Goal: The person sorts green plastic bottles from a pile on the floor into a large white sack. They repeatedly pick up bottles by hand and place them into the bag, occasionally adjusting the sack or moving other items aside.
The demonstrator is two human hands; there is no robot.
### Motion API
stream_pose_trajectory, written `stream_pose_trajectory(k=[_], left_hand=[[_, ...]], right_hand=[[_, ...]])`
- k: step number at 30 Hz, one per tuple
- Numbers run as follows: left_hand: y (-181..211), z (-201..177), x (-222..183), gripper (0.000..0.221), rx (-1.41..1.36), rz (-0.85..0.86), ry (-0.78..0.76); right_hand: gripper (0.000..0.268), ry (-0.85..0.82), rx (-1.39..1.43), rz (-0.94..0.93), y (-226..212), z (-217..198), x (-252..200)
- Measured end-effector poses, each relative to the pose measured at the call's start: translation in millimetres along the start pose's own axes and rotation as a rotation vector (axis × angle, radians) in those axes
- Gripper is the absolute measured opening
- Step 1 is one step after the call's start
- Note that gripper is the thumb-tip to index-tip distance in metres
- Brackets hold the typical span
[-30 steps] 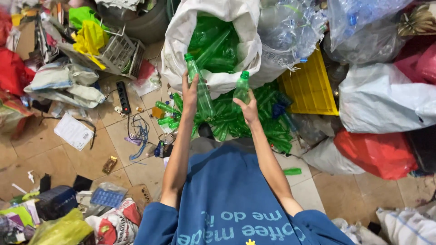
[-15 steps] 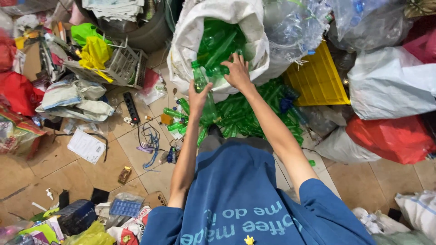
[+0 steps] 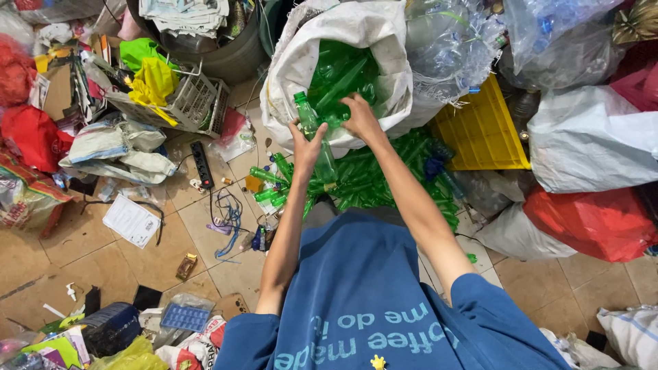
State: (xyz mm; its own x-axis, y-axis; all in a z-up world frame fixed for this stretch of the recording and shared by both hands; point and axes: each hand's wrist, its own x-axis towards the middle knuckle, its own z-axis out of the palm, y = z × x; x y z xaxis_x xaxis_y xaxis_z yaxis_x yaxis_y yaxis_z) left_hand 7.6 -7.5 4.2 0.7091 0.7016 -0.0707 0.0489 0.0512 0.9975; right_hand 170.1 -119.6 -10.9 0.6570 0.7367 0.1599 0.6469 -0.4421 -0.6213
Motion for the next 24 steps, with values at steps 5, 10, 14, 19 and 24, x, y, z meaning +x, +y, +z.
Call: stream_pose_trajectory(k=[5, 10, 14, 19, 24], left_hand=[[-22.9, 2.3, 12.8, 0.075, 0.007, 0.033, 0.022], [-22.8, 8.1, 11.9, 0.072, -0.090, -0.013, -0.137], [6.4, -7.5, 21.4, 0.048, 0.129, -0.047, -0.140], [38.1, -16.2, 38.1, 0.024, 0.728, 0.224, 0.235], [33.4, -25.0, 56.7, 0.034, 0.697, 0.236, 0.078]], right_hand=[[0.019, 0.215, 0.637, 0.082, -5.9, 24.4, -48.1], [0.054, 0.036, 0.926, 0.198, -27.6, 28.5, -103.7], [0.052, 0.160, 0.930, 0.195, -10.6, 19.9, -101.0], [0.044, 0.114, 0.615, 0.319, -14.4, -7.8, -90.9], [0.048, 0.028, 0.393, 0.336, -52.6, -26.9, -57.5]])
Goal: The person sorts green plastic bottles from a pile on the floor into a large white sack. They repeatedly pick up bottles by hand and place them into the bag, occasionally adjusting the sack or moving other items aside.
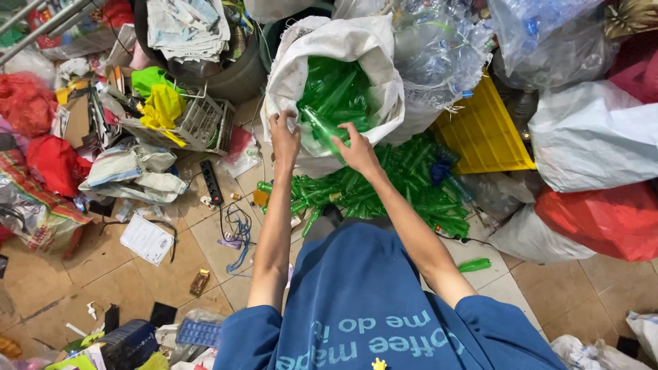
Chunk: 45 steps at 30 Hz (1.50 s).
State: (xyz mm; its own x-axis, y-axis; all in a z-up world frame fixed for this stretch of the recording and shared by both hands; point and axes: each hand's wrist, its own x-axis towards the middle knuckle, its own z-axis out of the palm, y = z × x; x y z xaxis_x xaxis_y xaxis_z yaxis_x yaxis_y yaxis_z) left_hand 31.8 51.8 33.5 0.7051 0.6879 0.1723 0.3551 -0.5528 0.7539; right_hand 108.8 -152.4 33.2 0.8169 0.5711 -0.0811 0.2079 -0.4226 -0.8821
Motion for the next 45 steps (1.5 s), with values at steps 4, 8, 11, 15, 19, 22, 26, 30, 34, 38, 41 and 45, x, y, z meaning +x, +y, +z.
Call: stream_pose_trajectory(k=[4, 8, 11, 15, 19, 22, 26, 30, 34, 38, 41, 45], left_hand=[[16.1, -15.3, 1.5, 0.046, -0.018, -0.095, 0.003], [8.4, -5.7, -2.6, 0.051, -0.026, -0.024, 0.078], [23.4, -4.3, -16.0, 0.055, -0.019, 0.081, 0.134], [59.8, -11.7, -25.9, 0.050, -0.140, -0.056, 0.062], [29.0, 0.2, -25.6, 0.050, -0.136, 0.075, 0.122], [30.2, -11.4, -21.1, 0.051, -0.156, 0.012, 0.096], [20.9, -7.7, -19.6, 0.053, -0.168, -0.023, 0.035], [42.2, -9.8, -31.9, 0.061, -0.062, -0.021, 0.047], [66.5, -19.2, -86.3, 0.073, 0.115, 0.167, 0.143], [35.8, 14.8, -129.9, 0.069, 0.147, 0.423, 0.095], [21.0, 41.6, -158.7, 0.075, 0.162, 0.417, -0.121], [14.3, 71.8, -170.8, 0.073, 0.095, 0.575, -0.387]], right_hand=[[0.049, -0.020, -0.216, 0.071, -36.3, -5.6, 9.1], [0.048, -0.052, -0.293, 0.075, -50.2, -5.3, 17.9], [0.046, -0.032, -0.317, 0.039, -50.0, 12.0, 31.7], [0.048, 0.076, -0.355, -0.066, -40.5, 51.4, 66.3], [0.047, 0.140, -0.330, -0.158, -13.0, 90.3, 96.7], [0.041, 0.125, -0.228, -0.168, -2.5, 98.1, 101.4], [0.043, 0.096, -0.151, -0.201, -14.4, 74.7, 83.8], [0.041, 0.103, -0.066, -0.265, -15.9, 35.7, 47.0], [0.041, 0.231, -0.047, -0.352, 18.9, -8.4, -36.0], [0.053, 0.385, -0.125, -0.183, 93.0, -65.1, -120.0], [0.065, 0.510, -0.209, 0.104, 157.9, -86.9, -209.7], [0.064, 0.755, -0.198, 0.454, 231.2, -76.9, -334.0]])
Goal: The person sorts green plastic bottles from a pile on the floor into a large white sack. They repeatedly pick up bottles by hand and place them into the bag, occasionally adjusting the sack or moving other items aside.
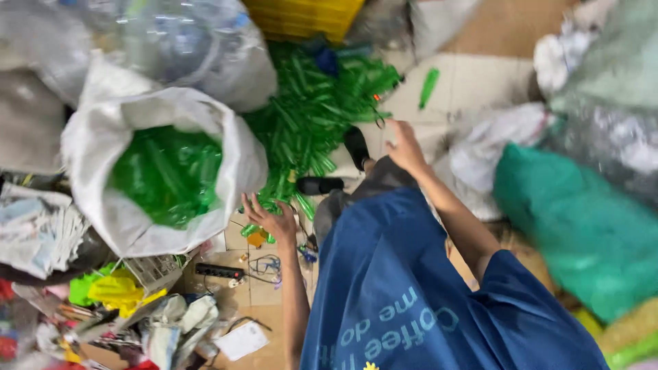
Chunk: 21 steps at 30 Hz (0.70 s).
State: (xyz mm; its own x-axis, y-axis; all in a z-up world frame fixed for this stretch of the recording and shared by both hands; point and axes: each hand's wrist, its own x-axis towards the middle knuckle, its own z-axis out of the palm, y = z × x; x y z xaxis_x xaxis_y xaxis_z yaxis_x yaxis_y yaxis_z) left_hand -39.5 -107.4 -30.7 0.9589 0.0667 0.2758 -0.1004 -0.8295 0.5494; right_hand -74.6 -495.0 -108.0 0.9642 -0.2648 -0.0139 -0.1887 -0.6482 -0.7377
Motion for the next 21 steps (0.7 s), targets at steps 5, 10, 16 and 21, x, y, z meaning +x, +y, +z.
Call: stream_pose_trajectory(k=[5, 10, 16, 21], left_hand=[[21.5, 40.7, 27.6, 0.073, 0.008, 0.189, -0.133], [80.6, 86.6, 56.5, 0.069, -0.048, 0.237, -0.217], [175.9, 183.6, 40.3, 0.065, -0.012, 0.296, -0.376], [226.1, 306.7, -12.0, 0.061, 0.083, 0.371, -0.581]], right_hand=[[0.058, 0.114, 0.025, 0.425, 106.2, -35.8, -102.1], [0.055, 0.165, 0.152, 0.691, 184.9, -41.0, -157.5], [0.055, 0.193, 0.332, 0.716, 260.0, -71.2, -114.6], [0.056, 0.235, 0.339, 0.750, 363.4, -45.6, -87.5]])
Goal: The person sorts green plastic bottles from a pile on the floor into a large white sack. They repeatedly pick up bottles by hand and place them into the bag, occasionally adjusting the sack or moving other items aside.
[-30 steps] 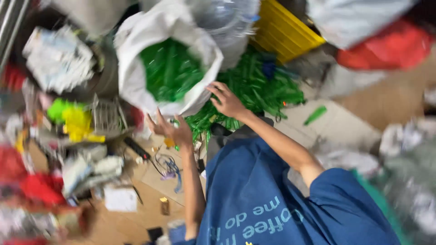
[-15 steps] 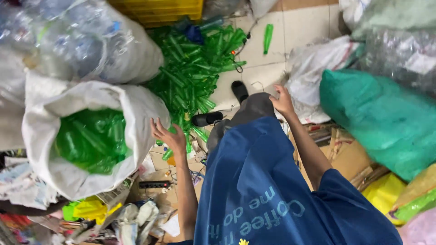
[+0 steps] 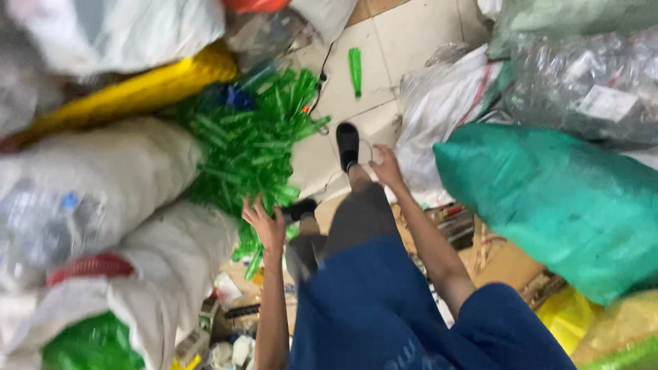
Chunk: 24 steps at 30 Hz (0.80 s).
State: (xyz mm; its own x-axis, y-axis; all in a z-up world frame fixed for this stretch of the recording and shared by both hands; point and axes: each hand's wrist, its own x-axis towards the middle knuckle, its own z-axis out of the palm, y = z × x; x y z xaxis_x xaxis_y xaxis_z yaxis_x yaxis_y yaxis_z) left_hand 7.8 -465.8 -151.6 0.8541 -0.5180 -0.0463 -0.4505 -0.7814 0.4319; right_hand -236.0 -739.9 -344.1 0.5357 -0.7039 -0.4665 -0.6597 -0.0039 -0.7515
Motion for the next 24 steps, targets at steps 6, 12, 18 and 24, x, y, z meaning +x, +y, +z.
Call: stream_pose_trajectory(k=[6, 12, 18, 24], left_hand=[[25.2, 176.9, 53.3, 0.060, -0.034, 0.041, -0.315], [-36.9, 389.6, 78.9, 0.049, -0.108, -0.069, -0.597], [-184.3, 631.8, 66.3, 0.043, -0.195, -0.513, -0.653], [-261.5, 768.7, 68.2, 0.060, -0.598, -1.566, -0.373]], right_hand=[[0.063, -0.055, 0.133, 0.256, 99.7, 47.4, 114.3], [0.070, -0.139, 0.084, 0.421, 204.5, 123.4, 225.1], [0.089, 0.077, 0.025, 0.322, 373.9, 251.2, 368.5], [0.080, 0.246, -0.055, 0.410, 406.0, 292.2, 445.9]])
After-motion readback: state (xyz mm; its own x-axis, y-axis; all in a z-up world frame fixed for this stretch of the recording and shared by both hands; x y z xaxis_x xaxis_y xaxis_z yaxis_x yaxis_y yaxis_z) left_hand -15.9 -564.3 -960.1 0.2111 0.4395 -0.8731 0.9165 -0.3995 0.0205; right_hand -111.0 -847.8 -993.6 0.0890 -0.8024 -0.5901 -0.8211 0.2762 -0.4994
